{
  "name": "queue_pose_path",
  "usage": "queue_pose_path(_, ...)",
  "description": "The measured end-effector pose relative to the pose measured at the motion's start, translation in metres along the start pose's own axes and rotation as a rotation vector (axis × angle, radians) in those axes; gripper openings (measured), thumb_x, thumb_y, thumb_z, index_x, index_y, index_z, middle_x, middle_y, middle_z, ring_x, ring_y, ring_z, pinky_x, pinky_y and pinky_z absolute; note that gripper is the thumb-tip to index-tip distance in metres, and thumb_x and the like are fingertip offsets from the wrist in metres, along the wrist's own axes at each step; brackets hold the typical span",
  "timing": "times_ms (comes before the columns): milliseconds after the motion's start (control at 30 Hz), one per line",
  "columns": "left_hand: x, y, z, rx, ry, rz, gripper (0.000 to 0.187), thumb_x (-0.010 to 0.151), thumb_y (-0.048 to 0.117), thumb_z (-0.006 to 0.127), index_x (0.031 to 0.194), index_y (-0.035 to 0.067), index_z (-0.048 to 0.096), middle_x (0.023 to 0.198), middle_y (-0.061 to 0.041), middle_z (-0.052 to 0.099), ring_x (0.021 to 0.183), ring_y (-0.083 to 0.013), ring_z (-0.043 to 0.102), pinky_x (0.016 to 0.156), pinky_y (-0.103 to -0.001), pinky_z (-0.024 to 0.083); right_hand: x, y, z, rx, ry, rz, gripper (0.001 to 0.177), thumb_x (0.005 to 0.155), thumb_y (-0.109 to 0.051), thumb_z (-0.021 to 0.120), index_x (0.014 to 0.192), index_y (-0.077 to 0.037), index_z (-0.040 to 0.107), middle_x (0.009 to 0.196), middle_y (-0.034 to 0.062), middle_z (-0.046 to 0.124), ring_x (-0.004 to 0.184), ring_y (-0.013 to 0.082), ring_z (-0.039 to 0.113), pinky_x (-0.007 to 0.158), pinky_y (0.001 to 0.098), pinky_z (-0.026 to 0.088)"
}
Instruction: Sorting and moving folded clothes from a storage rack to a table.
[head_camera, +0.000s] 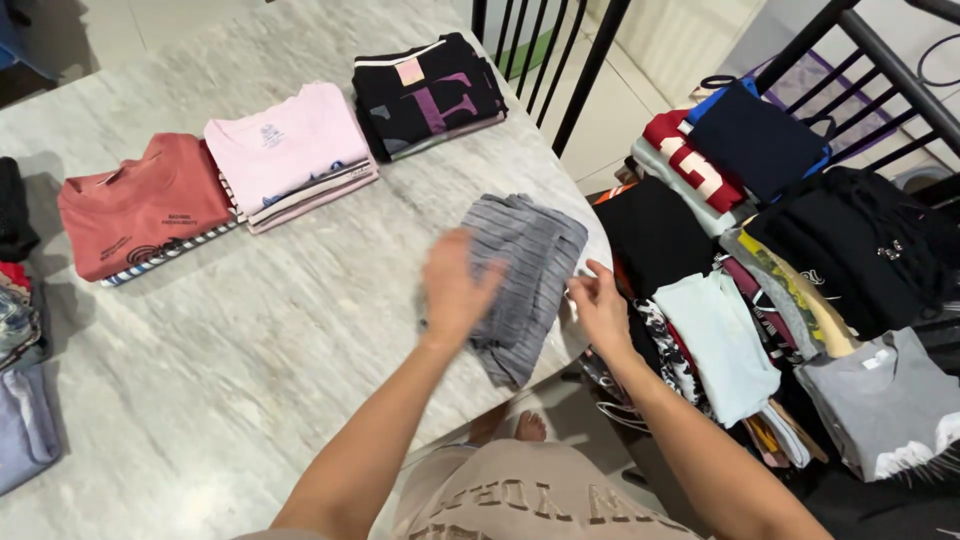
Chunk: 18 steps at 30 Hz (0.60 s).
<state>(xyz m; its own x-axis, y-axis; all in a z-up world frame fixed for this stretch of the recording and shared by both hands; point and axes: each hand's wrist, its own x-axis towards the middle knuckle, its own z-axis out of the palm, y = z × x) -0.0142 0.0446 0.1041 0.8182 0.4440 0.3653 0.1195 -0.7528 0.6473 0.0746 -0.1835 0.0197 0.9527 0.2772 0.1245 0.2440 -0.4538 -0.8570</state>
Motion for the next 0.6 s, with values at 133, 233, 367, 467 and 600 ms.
queue_pose_path(133,-0.009,0.010,0.046,0.116,-0.245,0.093,0.093,0.066,0.038,0.087,0.140,-0.004,0.050,0.140,-0.029,0.053,0.133,-0.0494,0.047,0.106,-0.060,0.039,0.010,-0.016,0.013,0.106,-0.111,0.338,0.073,0.091,-0.026,0.072,0.154,-0.012,0.037,0.111,0.0133,0.076,0.088,0.0225,0.073,0.079,0.0347,0.058)
queue_pose_path(233,-0.008,-0.048,0.085,0.160,-0.275,0.193,0.097,0.065,0.028,0.083,0.147,-0.008,0.046,0.142,-0.033,0.052,0.133,-0.0517,0.050,0.107,-0.060,0.040,0.012,-0.017,0.018,-0.039,-0.167,0.253,0.097,0.077,-0.021,0.085,0.156,-0.013,0.029,0.107,0.0122,0.066,0.081,0.0192,0.066,0.073,0.0340,0.056)
queue_pose_path(367,0.027,-0.114,0.050,-0.501,-0.309,-0.464,0.041,0.087,0.017,0.066,0.124,-0.001,0.066,0.109,-0.022,0.071,0.098,-0.0368,0.070,0.086,-0.046,0.056,0.015,-0.002,0.016,0.096,-0.215,0.240,0.105,0.074,-0.012,0.081,0.162,-0.012,0.022,0.095,0.0092,0.065,0.076,0.0180,0.062,0.071,0.0323,0.054)
queue_pose_path(467,0.044,-0.155,0.001,-1.012,-0.309,-0.842,0.029,0.088,0.013,0.065,0.114,-0.001,0.066,0.099,-0.015,0.069,0.086,-0.0291,0.070,0.078,-0.044,0.058,0.026,0.026,0.024,0.221,-0.211,0.300,0.111,0.072,-0.006,0.081,0.163,-0.010,0.016,0.094,0.0069,0.064,0.077,0.0173,0.062,0.070,0.0313,0.054)
queue_pose_path(600,0.046,-0.156,-0.060,-1.302,-0.268,-1.048,0.030,0.085,0.015,0.059,0.112,0.004,0.066,0.102,-0.009,0.074,0.092,-0.0257,0.072,0.084,-0.041,0.061,0.033,0.025,0.019,0.339,-0.254,0.446,0.112,0.075,-0.002,0.079,0.163,-0.007,0.010,0.092,0.0042,0.065,0.077,0.0167,0.062,0.065,0.0329,0.051)
